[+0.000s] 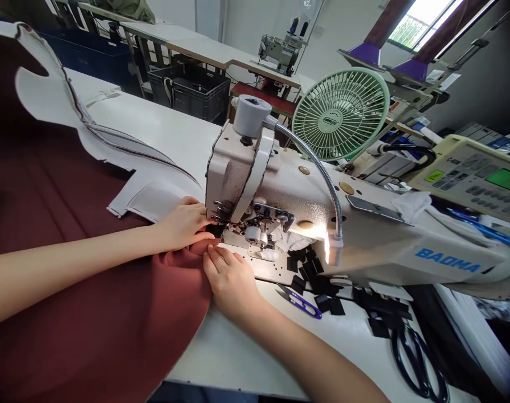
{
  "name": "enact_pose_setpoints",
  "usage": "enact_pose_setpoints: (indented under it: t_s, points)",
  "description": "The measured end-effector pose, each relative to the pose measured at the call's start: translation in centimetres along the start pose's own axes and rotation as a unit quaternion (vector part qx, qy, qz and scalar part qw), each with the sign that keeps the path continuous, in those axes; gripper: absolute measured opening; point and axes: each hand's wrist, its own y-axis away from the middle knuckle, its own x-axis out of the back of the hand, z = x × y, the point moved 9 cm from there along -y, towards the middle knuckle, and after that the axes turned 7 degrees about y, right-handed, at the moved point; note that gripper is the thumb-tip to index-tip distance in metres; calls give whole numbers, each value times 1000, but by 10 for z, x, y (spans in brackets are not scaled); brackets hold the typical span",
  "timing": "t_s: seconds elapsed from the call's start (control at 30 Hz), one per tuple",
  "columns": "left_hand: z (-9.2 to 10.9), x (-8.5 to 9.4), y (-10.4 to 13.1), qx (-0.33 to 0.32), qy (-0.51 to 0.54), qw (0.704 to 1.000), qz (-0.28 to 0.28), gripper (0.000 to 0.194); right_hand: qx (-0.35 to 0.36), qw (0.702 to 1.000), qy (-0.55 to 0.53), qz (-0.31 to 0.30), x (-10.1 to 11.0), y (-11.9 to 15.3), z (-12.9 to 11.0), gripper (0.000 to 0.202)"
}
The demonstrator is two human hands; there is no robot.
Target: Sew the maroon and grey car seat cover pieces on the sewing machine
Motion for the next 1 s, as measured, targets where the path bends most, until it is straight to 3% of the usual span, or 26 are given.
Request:
enact_pose_setpoints:
  t_s: [0.23, 0.6, 0.8, 0.93, 1.0]
  points:
    - [-7, 3, -3, -1, -5, 1000, 21, 19, -20, 999, -36, -30, -6, -4, 7, 39]
    - [-5, -1, 1, -2, 9, 1000, -12, 24, 0, 999, -24, -21, -5, 0, -6, 41]
    - [-12, 0, -12, -5, 5, 1000, 1, 22, -33, 998, -20, -48, -9, -7, 7, 41]
    - [-24, 0, -27, 9, -12, 999, -29, 24, -61, 996, -19, -68, -10, -11, 16, 43]
    - [-19, 4, -25, 7, -21, 999, -43, 23, -69, 995, -26, -73, -10, -11, 17, 44]
